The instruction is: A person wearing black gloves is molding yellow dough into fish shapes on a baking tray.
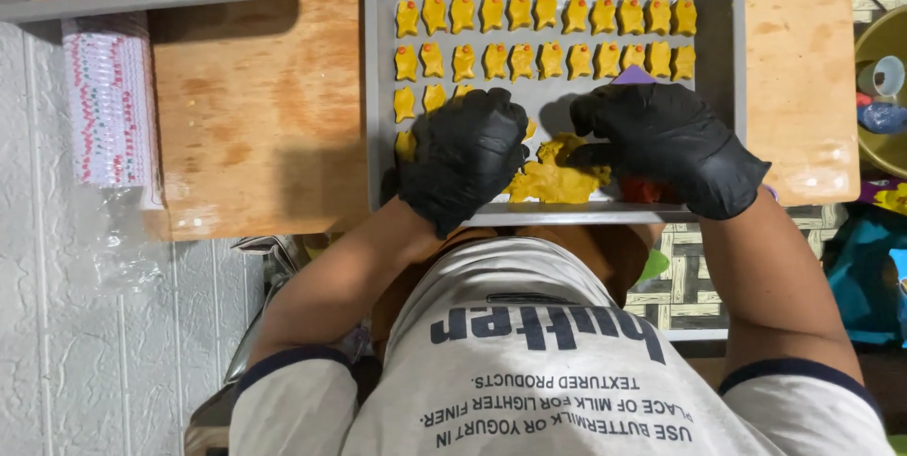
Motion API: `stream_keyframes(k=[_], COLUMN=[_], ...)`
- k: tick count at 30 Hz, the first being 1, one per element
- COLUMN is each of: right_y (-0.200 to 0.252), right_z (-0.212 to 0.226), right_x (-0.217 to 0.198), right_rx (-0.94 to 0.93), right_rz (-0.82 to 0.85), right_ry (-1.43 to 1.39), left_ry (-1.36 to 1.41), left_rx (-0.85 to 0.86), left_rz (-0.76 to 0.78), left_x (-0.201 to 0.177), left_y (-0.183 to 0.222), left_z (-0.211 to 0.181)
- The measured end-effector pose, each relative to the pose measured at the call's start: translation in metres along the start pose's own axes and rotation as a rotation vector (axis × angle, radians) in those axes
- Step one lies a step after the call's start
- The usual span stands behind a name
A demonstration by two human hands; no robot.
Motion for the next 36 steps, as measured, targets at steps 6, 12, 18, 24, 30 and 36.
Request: stream_keyframes(k=[6, 12, 18, 24, 30, 36], right_y=[-0.004, -0.004, 0.003, -0.019, -0.037, -0.005], right_z=[-0.007, -0.010, -0.005, 0.021, 0.039, 0.034], right_x=[0.000, 0.003, -0.016, 0.001, 0.029, 0.069], right_rx=[0.044, -0.071, -0.041, -0.268, -0.274, -0.581], right_rz=[-0.011, -0.112, -0.165, -0.354, -0.532, -0.437], right_ry=[-0.183, -0.056, -0.167, 0.004, 0.036, 0.186], left_ry=[0.034, 0.072, 0.098, 0.127, 0.632, 1.665], left_rx=[0.031, 0.075, 0.131, 0.188, -0.093, -0.417], left_rz=[0.008, 0.027, 0.041, 0.068, 0.174, 0.149], left_x=[0.014, 0.022, 0.014, -0.021, -0.060, -0.004], left_y=[-0.015, -0.026, -0.024, -0.011, -0.015, 0.004], left_z=[0.009, 0.019, 0.033, 0.041, 0.027, 0.035])
Point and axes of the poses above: each hand's wrist, its own y-axis away from the middle knuckle, its own x-axis out of the palm, z = x × y, the point moved 9 cm from there along -y, towards the middle knuckle, and after that the axes turned 3 degrees about y, right-handed, at the moved point
